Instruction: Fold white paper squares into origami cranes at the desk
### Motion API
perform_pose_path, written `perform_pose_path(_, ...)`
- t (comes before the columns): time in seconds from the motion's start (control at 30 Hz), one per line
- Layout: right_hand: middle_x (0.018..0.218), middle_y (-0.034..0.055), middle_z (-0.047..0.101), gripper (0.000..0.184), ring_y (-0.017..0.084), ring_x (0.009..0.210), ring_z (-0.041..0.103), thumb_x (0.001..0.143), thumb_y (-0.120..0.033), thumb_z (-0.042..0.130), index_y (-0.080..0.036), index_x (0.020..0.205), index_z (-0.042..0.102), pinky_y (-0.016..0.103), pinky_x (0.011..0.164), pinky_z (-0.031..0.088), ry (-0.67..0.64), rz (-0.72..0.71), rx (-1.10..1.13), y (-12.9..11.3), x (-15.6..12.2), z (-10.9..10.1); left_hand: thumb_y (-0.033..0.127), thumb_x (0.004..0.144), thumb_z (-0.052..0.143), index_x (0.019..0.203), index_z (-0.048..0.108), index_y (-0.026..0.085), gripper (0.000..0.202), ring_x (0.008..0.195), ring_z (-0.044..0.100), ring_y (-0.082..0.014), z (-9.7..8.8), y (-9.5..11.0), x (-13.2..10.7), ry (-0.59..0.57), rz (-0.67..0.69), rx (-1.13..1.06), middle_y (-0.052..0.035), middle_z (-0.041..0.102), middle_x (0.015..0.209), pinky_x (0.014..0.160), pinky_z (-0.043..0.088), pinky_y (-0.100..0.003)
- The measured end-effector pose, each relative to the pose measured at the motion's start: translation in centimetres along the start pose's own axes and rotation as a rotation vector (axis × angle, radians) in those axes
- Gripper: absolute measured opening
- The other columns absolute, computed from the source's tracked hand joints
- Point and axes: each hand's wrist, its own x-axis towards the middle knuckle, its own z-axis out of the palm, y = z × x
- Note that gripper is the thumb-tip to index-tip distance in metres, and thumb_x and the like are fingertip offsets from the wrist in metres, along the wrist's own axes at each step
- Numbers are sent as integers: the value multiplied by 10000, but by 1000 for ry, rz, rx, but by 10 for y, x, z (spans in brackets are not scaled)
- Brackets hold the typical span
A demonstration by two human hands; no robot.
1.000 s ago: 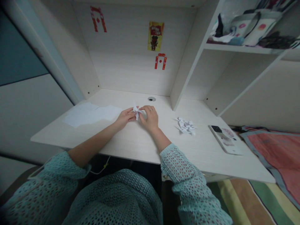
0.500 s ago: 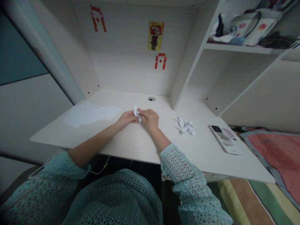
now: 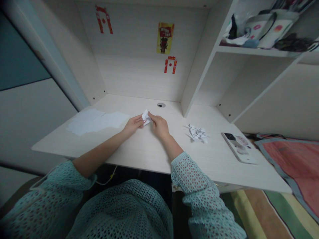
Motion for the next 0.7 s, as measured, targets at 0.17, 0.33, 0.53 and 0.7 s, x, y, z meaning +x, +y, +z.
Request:
perform_pose_path(0.17, 1061, 20, 673, 378, 213, 790, 665, 831, -184, 477, -310, 1166, 599, 331, 710, 498, 50, 149, -3, 4, -4, 3, 389, 642, 698, 1241, 528, 180, 657, 813, 598, -150, 0, -5, 2, 37, 22, 31, -98, 636, 1120, 641, 431, -228)
perform_pose_path(0.33, 1016, 20, 692, 300, 210, 839, 664, 824, -237, 513, -294, 1083, 654, 332, 754, 498, 138, 180, 63, 2, -4, 3, 372, 656, 695, 1243, 529, 179, 640, 826, 612, -172, 0, -6, 2, 43, 32, 42, -108, 645, 1096, 674, 452, -261)
perform_pose_path(0.53, 1062, 18, 678, 391, 180, 897, 640, 809, -131, 468, -262, 1147, 615, 327, 809, 494, 85, 54, 93, 2, 0, 1, 353, 700, 665, 1267, 508, 181, 612, 903, 620, -191, -1, -7, 2, -3, 96, 92, -105, 627, 1146, 768, 477, -291)
perform_pose_path(0.7, 1107, 20, 659, 375, 184, 926, 643, 820, -159, 491, -274, 1159, 604, 353, 856, 488, 92, 109, 134, 6, 1, -1, 332, 699, 673, 1202, 569, 176, 537, 982, 615, -223, 1, -6, -1, 31, 155, 132, -106, 621, 1157, 876, 466, -353)
